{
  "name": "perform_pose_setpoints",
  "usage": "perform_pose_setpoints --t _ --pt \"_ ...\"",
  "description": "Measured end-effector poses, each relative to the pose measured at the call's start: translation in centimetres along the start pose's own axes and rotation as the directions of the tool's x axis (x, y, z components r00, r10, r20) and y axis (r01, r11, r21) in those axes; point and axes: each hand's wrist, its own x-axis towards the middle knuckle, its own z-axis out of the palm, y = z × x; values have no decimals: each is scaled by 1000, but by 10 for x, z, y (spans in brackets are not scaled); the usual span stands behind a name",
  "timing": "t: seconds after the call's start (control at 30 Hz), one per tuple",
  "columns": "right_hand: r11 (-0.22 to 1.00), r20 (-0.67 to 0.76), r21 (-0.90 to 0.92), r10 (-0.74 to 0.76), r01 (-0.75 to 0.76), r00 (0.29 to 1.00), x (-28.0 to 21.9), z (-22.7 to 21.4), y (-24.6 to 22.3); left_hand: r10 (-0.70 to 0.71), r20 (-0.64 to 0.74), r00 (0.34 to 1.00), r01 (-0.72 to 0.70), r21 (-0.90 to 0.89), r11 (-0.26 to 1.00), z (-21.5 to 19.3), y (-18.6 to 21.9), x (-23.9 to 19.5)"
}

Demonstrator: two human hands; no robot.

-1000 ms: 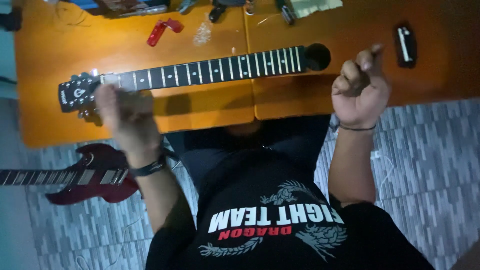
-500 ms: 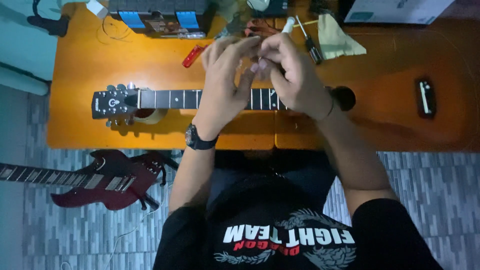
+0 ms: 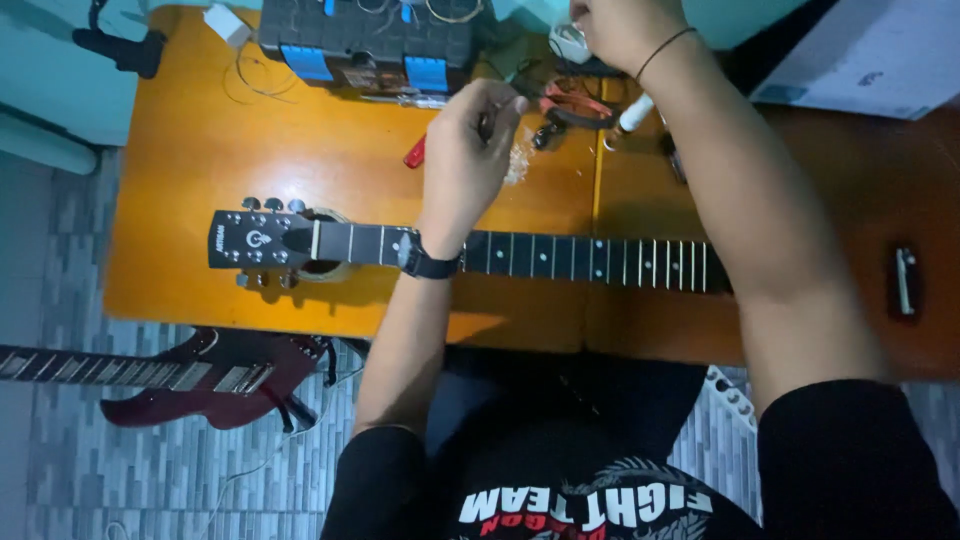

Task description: The person uses a red string winder to tighten the tuning pegs on the headstock of an acoustic guitar. They then handle a new guitar string, preparing it for installation, and continue to wind the tuning pegs.

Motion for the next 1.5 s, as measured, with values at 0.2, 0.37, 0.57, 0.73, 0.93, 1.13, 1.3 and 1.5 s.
perform_pose_setpoints --t 0.2,0.37,0.57,0.73,0.93,1.13,1.3,1.5 --pt "902 201 -419 -13 98 979 35 31 6 -67 -16 998 67 12 998 4 -5 3" --pt "836 250 -534 11 129 968 41 44 10 -113 -9 994 113 -26 993 4 -5 0" --pt "877 299 -469 51 101 953 39 33 -1 -165 13 986 166 -73 984 2 -4 -2" --pt "881 244 -439 -69 174 967 40 32 13 -205 51 977 210 -118 971 2 3 1" --pt "975 149 -191 -82 110 985 17 -26 -9 -209 38 977 211 -31 977 10 9 1" --pt "891 -118 404 -172 206 978 -95 -146 -66 -182 134 974 195 -90 977 35 27 4" --pt "926 -327 296 -130 232 936 -237 -185 -39 -35 268 963 11 91 996 97 55 -3" --pt "812 -401 508 517 -287 756 -400 -158 2 238 323 916 -297 144 944 206 84 -22"
